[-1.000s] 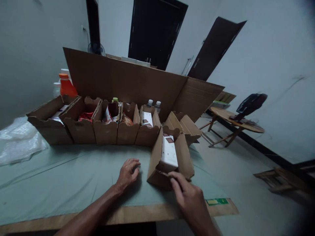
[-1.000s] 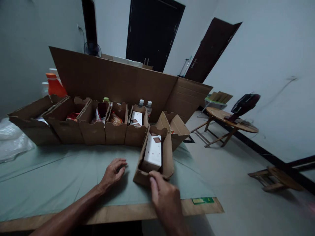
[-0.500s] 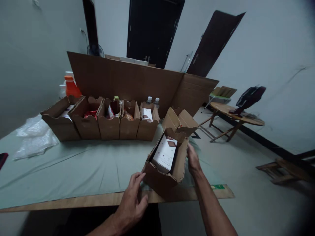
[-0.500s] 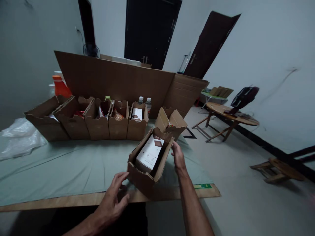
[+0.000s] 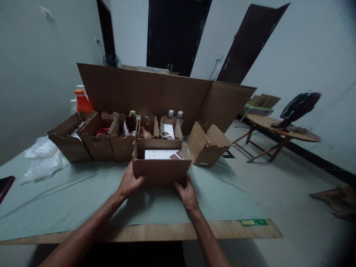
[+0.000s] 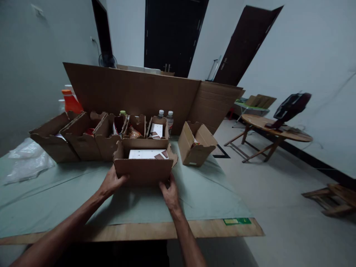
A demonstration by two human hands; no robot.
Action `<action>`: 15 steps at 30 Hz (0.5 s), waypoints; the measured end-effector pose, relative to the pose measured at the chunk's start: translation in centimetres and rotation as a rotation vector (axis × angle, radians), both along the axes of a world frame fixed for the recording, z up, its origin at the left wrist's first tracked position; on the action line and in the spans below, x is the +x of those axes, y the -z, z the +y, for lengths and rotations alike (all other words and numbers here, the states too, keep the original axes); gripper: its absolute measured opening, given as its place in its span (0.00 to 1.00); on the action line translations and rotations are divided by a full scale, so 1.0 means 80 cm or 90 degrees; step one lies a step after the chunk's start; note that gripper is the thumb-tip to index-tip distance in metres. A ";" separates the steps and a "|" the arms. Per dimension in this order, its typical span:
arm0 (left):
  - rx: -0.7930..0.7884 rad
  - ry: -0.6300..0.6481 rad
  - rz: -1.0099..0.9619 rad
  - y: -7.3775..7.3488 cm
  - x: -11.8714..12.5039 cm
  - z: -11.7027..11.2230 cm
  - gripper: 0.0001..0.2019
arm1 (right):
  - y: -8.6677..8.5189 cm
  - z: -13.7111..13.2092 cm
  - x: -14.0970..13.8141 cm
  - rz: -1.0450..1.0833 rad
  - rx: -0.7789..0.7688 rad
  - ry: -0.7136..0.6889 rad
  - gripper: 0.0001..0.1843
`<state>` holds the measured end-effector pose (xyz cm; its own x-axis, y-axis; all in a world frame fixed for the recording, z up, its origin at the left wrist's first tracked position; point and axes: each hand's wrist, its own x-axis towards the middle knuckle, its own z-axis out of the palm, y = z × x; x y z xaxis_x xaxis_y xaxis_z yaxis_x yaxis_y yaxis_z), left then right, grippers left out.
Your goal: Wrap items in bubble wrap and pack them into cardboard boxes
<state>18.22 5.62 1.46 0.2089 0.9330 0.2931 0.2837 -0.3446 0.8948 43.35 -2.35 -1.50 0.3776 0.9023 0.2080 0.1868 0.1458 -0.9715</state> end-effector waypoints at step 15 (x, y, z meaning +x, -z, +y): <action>-0.128 0.107 -0.043 0.039 -0.002 0.010 0.29 | 0.032 0.015 0.014 -0.143 -0.078 0.136 0.25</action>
<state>18.04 6.46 -1.68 0.3526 0.9275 0.1242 0.1751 -0.1958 0.9649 44.46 -1.15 -4.09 0.5184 0.8309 0.2022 0.4115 -0.0351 -0.9107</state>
